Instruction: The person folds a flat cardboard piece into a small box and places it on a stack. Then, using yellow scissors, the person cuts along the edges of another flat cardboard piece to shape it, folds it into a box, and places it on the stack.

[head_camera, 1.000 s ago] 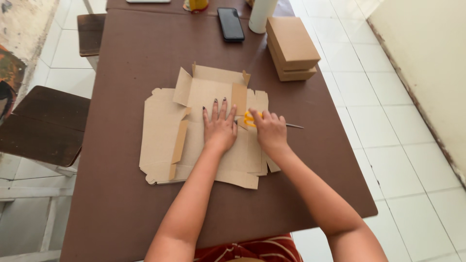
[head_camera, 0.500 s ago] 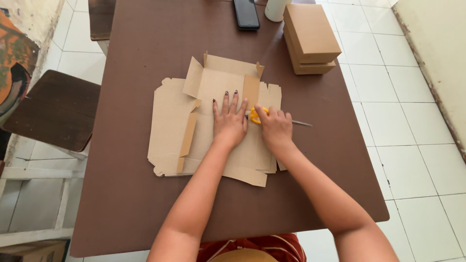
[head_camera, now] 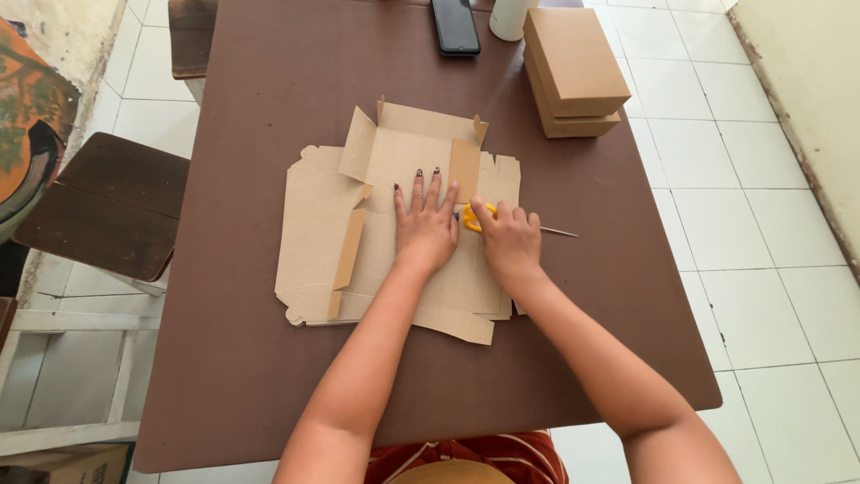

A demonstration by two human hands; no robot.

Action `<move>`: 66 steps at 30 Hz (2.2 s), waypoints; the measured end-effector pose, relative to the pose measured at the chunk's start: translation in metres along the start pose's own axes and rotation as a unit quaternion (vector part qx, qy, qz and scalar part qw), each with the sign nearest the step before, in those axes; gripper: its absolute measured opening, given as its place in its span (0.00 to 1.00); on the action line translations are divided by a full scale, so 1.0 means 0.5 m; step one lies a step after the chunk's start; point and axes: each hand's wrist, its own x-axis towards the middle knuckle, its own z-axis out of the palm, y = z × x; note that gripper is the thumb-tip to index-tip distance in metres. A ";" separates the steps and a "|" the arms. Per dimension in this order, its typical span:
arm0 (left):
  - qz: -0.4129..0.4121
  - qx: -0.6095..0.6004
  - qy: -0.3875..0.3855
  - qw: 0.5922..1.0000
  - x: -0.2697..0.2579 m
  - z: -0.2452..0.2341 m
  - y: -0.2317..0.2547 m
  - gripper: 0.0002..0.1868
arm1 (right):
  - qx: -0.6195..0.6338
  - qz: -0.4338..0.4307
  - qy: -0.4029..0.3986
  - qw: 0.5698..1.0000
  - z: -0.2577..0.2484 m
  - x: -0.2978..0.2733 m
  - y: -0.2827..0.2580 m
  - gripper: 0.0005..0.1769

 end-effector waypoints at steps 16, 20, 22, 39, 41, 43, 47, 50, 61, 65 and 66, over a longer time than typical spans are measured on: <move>0.005 -0.009 0.015 1.000 0.011 0.026 -0.009 0.37 | 0.048 0.070 -0.049 0.995 0.000 -0.008 -0.014 0.27; 0.005 -0.088 0.081 0.993 0.008 0.017 -0.009 0.45 | 0.101 0.090 -0.051 0.990 -0.017 -0.011 -0.003 0.37; -0.017 -0.063 -0.005 0.998 0.004 -0.007 -0.005 0.41 | 0.173 0.109 -0.091 0.975 -0.023 0.000 0.013 0.33; 0.069 0.033 -0.046 0.996 -0.040 0.036 0.080 0.37 | 0.352 0.293 -0.139 0.878 -0.012 -0.024 0.174 0.17; 0.073 0.033 -0.024 0.996 -0.041 0.032 0.084 0.36 | 0.320 0.279 -0.159 0.891 -0.020 -0.023 0.166 0.19; 0.074 0.044 -0.003 0.996 -0.047 0.012 0.091 0.36 | 0.344 0.292 -0.149 0.880 -0.028 -0.024 0.161 0.19; 0.033 0.060 -0.116 0.991 -0.062 -0.043 0.105 0.42 | 0.455 0.273 -0.095 0.842 -0.043 -0.026 0.164 0.18; 0.014 0.055 -0.137 0.989 -0.058 -0.062 0.096 0.42 | 0.562 0.139 -0.044 0.814 -0.057 -0.025 0.160 0.22; -0.038 -0.199 0.071 0.977 0.029 0.007 -0.012 0.41 | 0.302 -0.002 -0.223 0.927 -0.118 -0.037 0.015 0.43; 0.036 -0.077 0.108 0.990 0.056 -0.010 0.024 0.40 | 0.266 -0.012 -0.240 0.933 -0.117 -0.036 0.025 0.44; 0.047 -0.043 0.094 0.994 0.059 -0.015 0.029 0.38 | 0.305 0.001 -0.224 0.926 -0.113 -0.041 0.032 0.41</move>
